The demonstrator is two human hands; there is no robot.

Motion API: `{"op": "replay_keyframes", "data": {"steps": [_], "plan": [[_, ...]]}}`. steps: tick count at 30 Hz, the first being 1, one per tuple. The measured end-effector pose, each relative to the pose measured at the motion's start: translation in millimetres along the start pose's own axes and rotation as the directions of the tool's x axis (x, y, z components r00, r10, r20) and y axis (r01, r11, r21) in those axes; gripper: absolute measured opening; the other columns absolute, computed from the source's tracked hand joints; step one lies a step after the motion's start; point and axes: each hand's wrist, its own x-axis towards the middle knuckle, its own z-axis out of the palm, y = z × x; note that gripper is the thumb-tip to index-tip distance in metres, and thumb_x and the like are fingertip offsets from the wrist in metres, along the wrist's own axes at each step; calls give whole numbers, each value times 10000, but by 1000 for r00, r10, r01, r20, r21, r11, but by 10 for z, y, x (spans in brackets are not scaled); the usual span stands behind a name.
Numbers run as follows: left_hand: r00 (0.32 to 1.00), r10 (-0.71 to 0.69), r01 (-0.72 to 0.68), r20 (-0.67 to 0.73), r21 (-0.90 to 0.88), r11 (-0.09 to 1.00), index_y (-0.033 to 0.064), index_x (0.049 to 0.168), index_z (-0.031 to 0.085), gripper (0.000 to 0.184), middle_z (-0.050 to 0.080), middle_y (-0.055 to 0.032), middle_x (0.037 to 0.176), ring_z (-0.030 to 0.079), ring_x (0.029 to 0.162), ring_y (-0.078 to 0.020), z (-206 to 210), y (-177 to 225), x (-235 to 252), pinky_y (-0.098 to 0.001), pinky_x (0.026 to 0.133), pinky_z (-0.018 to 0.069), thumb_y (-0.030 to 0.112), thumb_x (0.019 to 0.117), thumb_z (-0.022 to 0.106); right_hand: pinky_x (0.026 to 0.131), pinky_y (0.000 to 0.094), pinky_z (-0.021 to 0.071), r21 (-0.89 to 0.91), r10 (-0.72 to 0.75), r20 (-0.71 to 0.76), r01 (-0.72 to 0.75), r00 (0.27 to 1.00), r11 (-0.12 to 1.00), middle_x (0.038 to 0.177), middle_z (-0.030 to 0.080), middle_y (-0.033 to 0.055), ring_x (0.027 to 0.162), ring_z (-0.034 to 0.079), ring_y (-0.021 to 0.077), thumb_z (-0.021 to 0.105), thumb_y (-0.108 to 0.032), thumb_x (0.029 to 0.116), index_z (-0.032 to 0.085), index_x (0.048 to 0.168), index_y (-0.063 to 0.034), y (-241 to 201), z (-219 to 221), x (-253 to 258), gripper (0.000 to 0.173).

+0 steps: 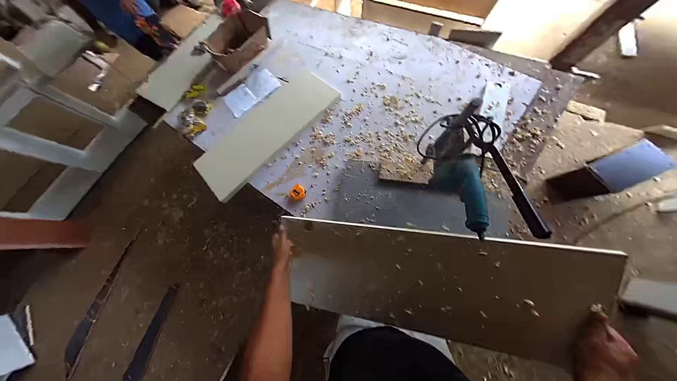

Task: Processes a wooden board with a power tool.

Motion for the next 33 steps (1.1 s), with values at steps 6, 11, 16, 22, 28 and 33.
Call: {"op": "replay_keyframes", "data": {"steps": [6,11,16,22,28,33], "plan": [[993,114,-100,-40,263,960,-80,1382,525,575,577,-295,1360,562,1284,-363,-587,-76,558,-528,1098,441,410,1087,472,973,638,476,-95,164,94,-155,982,983,1098,663,354,1072,650,448,423,-507,1082,670,1082,140,-487,639,-498,692],[996,86,-88,26,447,890,-69,1347,555,570,592,-308,1326,574,1262,-401,-384,-41,1160,-565,1082,438,429,1072,505,885,689,475,-224,350,122,-318,929,921,1009,684,319,998,664,469,444,-601,1048,704,947,63,-649,1246,-427,720],[983,47,-123,176,451,884,-55,1416,500,556,569,-299,1372,566,1286,-389,84,164,1290,-552,1096,444,390,1083,485,1037,653,432,-271,377,63,-348,924,897,1232,649,324,1209,605,458,434,-551,1065,699,1137,60,-686,1406,-67,669],[933,34,-172,358,361,917,-58,1407,519,535,578,-291,1376,557,1312,-379,841,-45,1465,-539,1121,430,368,1085,490,1129,588,379,-313,379,-49,-375,924,873,1372,574,329,1343,522,434,412,-534,1066,670,1228,63,-653,1152,368,670],[924,117,-253,364,354,900,-75,1393,537,499,548,-302,1412,524,1341,-391,1000,79,1803,-538,1143,397,316,1085,502,1116,626,387,-355,313,6,-291,950,888,1361,574,349,1339,515,474,455,-371,1090,659,1249,73,-980,1330,405,514],[919,218,-334,328,355,873,-96,1298,599,452,602,-293,1332,573,1282,-349,825,45,2182,-510,1119,422,283,1089,471,1107,595,425,-323,331,12,-310,943,894,1361,598,266,1306,552,408,556,-461,1029,688,1241,-19,-732,1794,520,508]]}}
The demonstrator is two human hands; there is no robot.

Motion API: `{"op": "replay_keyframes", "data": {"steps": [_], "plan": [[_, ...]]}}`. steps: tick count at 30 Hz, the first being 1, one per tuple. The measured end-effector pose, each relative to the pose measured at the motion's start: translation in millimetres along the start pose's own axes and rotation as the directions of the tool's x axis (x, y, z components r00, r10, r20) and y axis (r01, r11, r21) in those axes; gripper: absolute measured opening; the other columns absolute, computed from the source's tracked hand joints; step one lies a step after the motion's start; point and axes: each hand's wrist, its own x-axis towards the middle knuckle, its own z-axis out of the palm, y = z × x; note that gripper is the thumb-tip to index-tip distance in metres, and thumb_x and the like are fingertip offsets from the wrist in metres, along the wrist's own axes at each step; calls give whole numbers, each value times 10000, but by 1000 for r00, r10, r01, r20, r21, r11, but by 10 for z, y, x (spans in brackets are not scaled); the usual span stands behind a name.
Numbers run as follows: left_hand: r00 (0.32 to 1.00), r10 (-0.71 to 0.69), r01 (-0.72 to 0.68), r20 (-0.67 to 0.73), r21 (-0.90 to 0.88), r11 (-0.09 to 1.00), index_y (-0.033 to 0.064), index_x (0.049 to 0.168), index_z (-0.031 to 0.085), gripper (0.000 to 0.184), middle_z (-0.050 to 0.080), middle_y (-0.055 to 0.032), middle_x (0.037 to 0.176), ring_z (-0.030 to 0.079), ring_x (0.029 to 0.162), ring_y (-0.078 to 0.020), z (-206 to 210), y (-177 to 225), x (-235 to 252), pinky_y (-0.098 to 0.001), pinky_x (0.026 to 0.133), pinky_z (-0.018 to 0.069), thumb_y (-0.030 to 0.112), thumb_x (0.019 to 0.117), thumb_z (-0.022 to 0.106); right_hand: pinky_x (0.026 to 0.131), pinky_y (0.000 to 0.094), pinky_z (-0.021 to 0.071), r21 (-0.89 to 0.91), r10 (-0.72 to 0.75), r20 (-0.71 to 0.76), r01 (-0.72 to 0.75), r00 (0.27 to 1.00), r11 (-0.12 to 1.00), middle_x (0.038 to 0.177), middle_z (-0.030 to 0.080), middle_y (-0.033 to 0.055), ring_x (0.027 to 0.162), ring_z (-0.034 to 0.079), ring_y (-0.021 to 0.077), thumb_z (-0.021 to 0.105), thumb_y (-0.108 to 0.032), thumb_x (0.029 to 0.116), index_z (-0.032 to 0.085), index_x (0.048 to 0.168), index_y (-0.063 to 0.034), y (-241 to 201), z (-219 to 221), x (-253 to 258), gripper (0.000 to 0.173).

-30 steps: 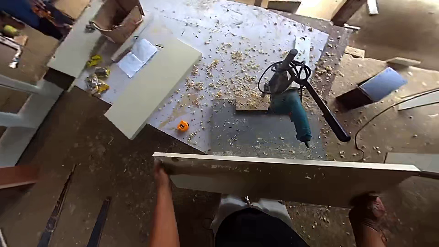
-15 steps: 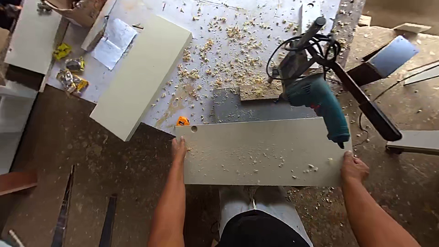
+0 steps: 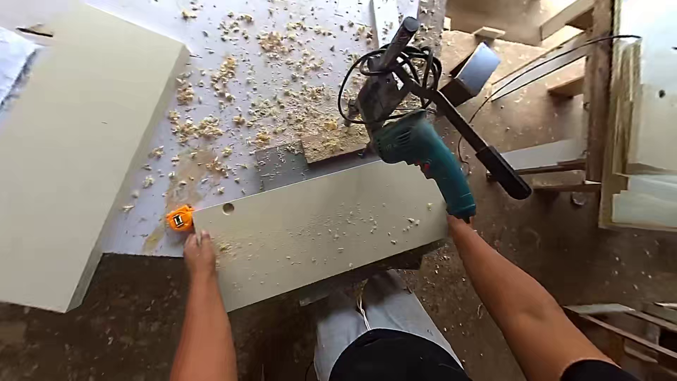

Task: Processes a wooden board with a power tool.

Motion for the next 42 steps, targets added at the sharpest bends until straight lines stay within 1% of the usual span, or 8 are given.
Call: {"op": "replay_keyframes", "data": {"steps": [3,7,9,13,18,24,28,42], "plan": [[998,-54,54,-45,-3,999,-68,1259,623,461,652,-256,1211,635,1132,-277,-209,29,41,-472,1024,483,328,1097,450,1123,565,427,-20,-5,15,5,1000,1000,1343,630,232,1308,566,371,505,-479,1049,700,1255,-59,24,307,76,506],[992,-106,107,-74,-3,994,-62,1270,622,477,649,-234,1230,631,1129,-236,-517,-19,122,-438,1033,475,348,1095,452,1050,598,453,92,2,52,-7,999,996,1242,646,294,1209,607,421,593,-376,1044,696,1174,19,-638,197,-602,429],[990,-108,109,-91,12,994,-66,1246,620,483,650,-224,1199,631,1088,-220,-650,-91,169,-425,1005,485,363,1093,457,1061,614,437,89,12,65,-17,998,996,1284,623,296,1240,588,424,595,-335,1049,710,1177,13,-811,242,-797,388],[987,-115,116,-110,0,993,-57,1234,627,479,653,-195,1182,623,1054,-160,-854,-259,230,-372,982,489,364,1094,448,1083,592,423,96,28,39,-31,999,995,1322,613,258,1277,566,398,573,-393,1053,699,1243,-27,-825,485,-931,432],[982,-131,124,-139,-56,991,-42,1229,632,448,657,-147,1145,616,990,-91,-970,-379,269,-308,947,498,342,1098,442,1110,545,414,95,-53,-28,55,998,994,1253,635,263,1253,564,405,628,-392,1018,728,1180,-17,-732,771,-939,421],[983,-116,113,-143,-31,993,-40,1211,634,432,646,-144,1158,603,1012,-90,-992,-387,476,-306,956,485,334,1091,454,1096,588,394,47,-4,-53,6,999,999,1333,602,234,1296,530,400,594,-473,1019,718,1251,-85,-849,901,-951,470],[976,-117,119,-185,-2,993,-52,1196,638,415,651,-147,1157,598,1023,-90,-975,-277,560,-297,973,467,311,1081,473,1073,571,411,82,-42,-93,49,995,995,1232,619,237,1231,549,400,670,-403,991,747,1143,-53,-903,928,-912,389],[965,-136,142,-225,10,990,-72,1283,615,443,645,-192,1257,600,1123,-127,-958,-145,768,-294,1028,451,297,1049,545,1054,580,421,156,-60,-79,72,995,985,1183,630,223,1184,566,398,680,-383,990,732,1118,-52,-1006,954,-841,359]]}}
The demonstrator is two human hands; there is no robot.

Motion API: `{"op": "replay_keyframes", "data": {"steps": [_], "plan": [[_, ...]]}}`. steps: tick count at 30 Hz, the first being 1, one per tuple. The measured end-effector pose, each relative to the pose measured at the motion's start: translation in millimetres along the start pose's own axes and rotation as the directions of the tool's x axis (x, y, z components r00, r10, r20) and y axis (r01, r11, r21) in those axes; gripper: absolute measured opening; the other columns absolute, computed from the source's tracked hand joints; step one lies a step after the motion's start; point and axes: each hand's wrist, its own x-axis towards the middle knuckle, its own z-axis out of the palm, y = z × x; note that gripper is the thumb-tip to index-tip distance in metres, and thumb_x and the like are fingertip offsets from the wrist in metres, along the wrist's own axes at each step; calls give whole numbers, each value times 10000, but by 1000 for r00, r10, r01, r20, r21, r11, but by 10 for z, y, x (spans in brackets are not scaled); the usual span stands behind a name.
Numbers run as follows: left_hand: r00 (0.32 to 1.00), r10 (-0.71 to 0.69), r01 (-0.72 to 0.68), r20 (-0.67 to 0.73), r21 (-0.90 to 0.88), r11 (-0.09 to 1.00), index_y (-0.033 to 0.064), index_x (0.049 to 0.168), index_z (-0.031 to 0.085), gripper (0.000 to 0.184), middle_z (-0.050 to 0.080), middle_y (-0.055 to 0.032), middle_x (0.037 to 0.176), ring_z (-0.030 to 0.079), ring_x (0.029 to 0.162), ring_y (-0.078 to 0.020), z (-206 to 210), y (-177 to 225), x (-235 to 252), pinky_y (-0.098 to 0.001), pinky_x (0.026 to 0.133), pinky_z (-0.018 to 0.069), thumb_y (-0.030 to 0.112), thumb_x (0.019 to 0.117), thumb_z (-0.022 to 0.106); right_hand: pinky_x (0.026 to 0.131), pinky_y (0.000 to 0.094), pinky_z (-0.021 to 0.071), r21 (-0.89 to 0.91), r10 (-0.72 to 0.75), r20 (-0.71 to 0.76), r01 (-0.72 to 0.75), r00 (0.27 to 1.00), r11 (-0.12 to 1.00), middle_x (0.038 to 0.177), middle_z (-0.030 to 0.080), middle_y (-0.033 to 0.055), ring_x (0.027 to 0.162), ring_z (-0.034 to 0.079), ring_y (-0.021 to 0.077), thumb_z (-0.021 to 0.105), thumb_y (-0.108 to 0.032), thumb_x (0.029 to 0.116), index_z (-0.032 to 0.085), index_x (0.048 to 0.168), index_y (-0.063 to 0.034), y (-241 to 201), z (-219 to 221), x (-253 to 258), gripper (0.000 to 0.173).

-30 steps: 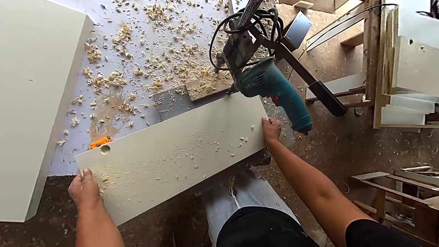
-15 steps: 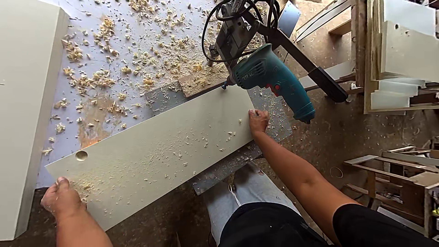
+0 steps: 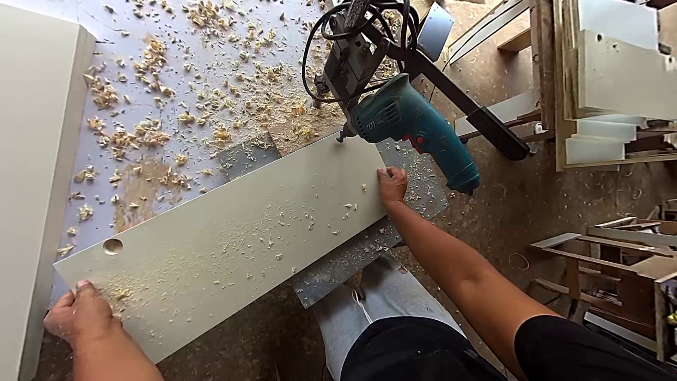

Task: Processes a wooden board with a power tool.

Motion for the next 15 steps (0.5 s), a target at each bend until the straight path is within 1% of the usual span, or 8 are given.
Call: {"op": "replay_keyframes", "data": {"steps": [6,8,9,10,11,12,13,15], "plan": [[1000,-11,12,-27,26,1000,-73,1239,639,421,659,-187,1209,611,1075,-126,18,-38,84,-294,1003,464,290,1033,577,1043,576,425,-9,0,8,0,1000,1000,1157,640,210,1175,571,387,678,-368,995,726,1118,-50,-9,-1,2,344],[996,-11,20,-84,105,994,-67,1305,604,468,625,-211,1306,586,1206,-185,58,9,74,-327,1073,432,306,1023,588,1031,583,426,-12,5,17,-5,1000,1000,1142,647,201,1156,581,384,674,-365,999,720,1114,-52,-15,-11,3,337],[995,11,8,-103,178,984,-63,1415,520,548,537,-244,1447,499,1375,-266,89,103,-3,-381,1171,366,315,1022,579,1017,589,431,-12,6,21,-6,1000,1000,1136,650,197,1142,588,382,672,-367,1000,718,1109,-52,-13,-14,7,337],[990,75,-44,-116,247,968,-64,1500,422,638,419,-283,1546,375,1477,-359,151,271,-164,-458,1228,284,325,1018,574,996,596,440,-12,9,28,-9,1000,1000,1131,653,195,1129,595,382,668,-374,1002,717,1107,-55,-14,-15,14,340],[978,184,-148,-101,292,945,-74,1526,378,679,336,-314,1589,293,1510,-434,257,461,-372,-530,1240,238,336,1018,563,974,602,447,-9,16,38,-16,999,1000,1125,652,192,1113,600,381,661,-386,1006,715,1106,-59,-17,-7,23,346],[946,320,-292,-42,314,903,-89,1517,383,683,314,-335,1595,276,1507,-477,423,659,-612,-575,1229,239,350,1021,550,961,605,450,-4,27,50,-27,998,1000,1127,651,193,1107,602,382,654,-397,1009,714,1103,-63,-25,6,33,352],[891,450,-448,62,295,844,-104,1506,393,680,285,-350,1604,253,1511,-502,659,871,-912,-606,1223,229,355,1026,538,960,609,454,0,38,57,-38,998,999,1139,648,201,1115,602,387,652,-408,1009,714,1102,-62,-23,13,41,363],[705,648,-707,290,208,676,-69,1489,451,676,246,-320,1635,196,1538,-483,1320,1252,-1650,-629,1232,196,407,1018,547,981,608,464,-30,37,51,-36,998,999,1165,647,211,1138,607,390,649,-444,1002,713,1111,-65,105,-50,73,400]]}}
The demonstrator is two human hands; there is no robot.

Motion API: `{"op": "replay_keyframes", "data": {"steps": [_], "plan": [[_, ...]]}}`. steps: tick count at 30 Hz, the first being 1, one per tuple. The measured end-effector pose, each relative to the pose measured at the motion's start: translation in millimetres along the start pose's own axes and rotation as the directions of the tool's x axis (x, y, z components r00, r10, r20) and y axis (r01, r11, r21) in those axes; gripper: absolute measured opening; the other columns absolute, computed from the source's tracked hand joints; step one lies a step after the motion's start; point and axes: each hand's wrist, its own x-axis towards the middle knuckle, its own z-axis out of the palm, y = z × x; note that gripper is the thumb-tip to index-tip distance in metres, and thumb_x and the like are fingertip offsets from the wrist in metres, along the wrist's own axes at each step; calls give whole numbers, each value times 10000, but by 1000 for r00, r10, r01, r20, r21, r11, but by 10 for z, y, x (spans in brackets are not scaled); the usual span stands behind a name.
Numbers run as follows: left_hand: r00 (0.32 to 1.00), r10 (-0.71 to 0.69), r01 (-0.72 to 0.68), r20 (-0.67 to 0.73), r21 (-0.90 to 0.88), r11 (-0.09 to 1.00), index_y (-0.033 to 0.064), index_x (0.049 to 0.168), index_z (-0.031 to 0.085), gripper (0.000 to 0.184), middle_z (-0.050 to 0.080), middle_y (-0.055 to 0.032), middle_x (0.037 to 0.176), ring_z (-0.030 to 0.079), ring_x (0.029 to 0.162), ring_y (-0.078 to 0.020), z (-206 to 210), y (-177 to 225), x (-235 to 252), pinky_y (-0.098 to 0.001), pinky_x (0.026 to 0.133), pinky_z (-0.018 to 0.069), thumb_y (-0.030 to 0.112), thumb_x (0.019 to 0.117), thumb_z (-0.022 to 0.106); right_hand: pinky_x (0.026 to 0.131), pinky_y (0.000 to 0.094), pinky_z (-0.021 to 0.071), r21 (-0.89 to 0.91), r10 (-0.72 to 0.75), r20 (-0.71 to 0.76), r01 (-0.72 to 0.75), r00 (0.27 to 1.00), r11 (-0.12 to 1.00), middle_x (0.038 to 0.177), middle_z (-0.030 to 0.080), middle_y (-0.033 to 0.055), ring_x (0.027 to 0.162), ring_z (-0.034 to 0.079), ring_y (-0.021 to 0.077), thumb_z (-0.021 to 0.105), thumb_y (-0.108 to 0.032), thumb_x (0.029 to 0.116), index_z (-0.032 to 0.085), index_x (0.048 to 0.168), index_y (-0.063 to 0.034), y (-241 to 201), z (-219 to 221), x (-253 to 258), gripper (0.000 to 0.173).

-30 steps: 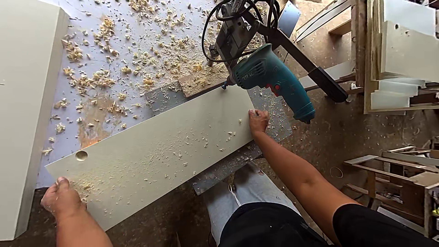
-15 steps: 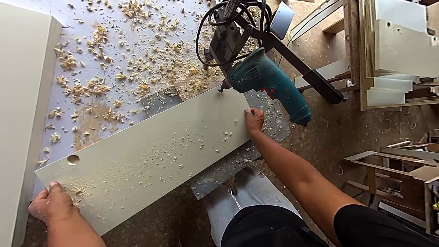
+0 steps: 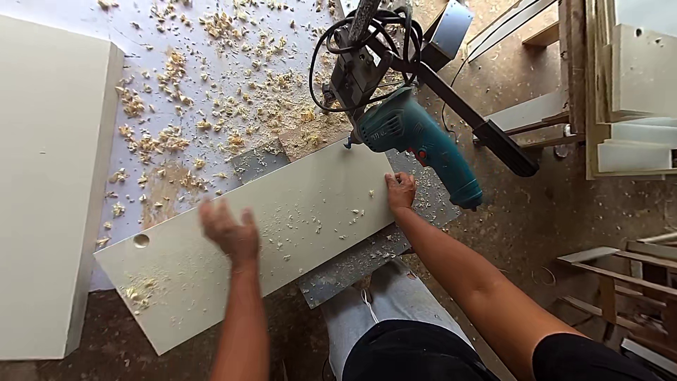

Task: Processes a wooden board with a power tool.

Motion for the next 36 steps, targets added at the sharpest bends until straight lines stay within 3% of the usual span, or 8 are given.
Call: {"op": "replay_keyframes", "data": {"steps": [2,5,9,13,18,24,33,36], "plan": [[979,179,-181,93,11,983,48,1518,479,804,238,-226,1675,169,1562,-426,570,829,-83,-648,1233,180,580,932,622,1048,581,470,-51,-67,12,68,998,996,1209,658,242,1191,609,400,638,-446,995,713,1151,-25,99,-109,10,455],[949,135,-156,284,53,986,121,1629,292,1065,115,-136,1727,33,1592,-383,1101,1369,219,-733,1210,57,753,838,623,1117,588,403,-20,-172,136,177,976,984,1303,599,342,1286,548,465,608,-350,1031,641,1238,87,-207,-198,-160,485],[893,36,-110,448,140,984,120,1664,86,1227,-13,-79,1741,-68,1593,-356,1095,1386,574,-739,1189,-48,829,792,580,1095,551,400,56,-175,67,171,982,984,1238,602,325,1217,564,436,616,-341,1022,648,1178,74,-154,-118,-112,444],[939,-17,-5,344,63,998,37,1630,215,1188,66,-197,1719,-14,1592,-383,981,1325,483,-645,1251,-4,744,798,683,1103,612,390,105,-137,110,125,985,987,1285,577,373,1267,533,496,612,-295,1026,622,1221,116,-275,-140,-184,455],[955,40,-59,295,55,997,-51,1619,89,1335,-17,-296,1690,-68,1569,-465,1203,1348,500,-708,1209,-44,766,760,702,1056,533,450,116,-134,188,113,973,987,1216,607,362,1191,585,458,557,-163,1052,635,1163,155,-759,-559,-405,346],[959,36,-54,282,56,997,-78,1610,39,1393,-42,-304,1686,-83,1568,-462,1297,1353,515,-708,1203,-64,739,733,750,944,476,505,168,-179,102,160,979,973,1093,634,294,1023,626,371,608,-146,1021,657,1059,128,-588,-416,-296,280],[946,6,-27,324,61,998,-41,1622,1,1391,-86,-260,1699,-133,1572,-419,1284,1360,548,-700,1199,-102,746,743,739,852,501,522,120,-106,160,87,981,989,1035,647,207,925,643,290,577,-243,1054,655,1100,61,-442,-233,-142,317],[915,-55,13,400,106,994,-13,1628,-37,1397,-133,-242,1698,-175,1563,-417,1235,1413,618,-695,1191,-127,747,747,736,805,351,552,273,-106,300,21,948,962,984,662,117,863,642,154,562,-189,1060,618,1182,39,-259,-374,37,264]]}}
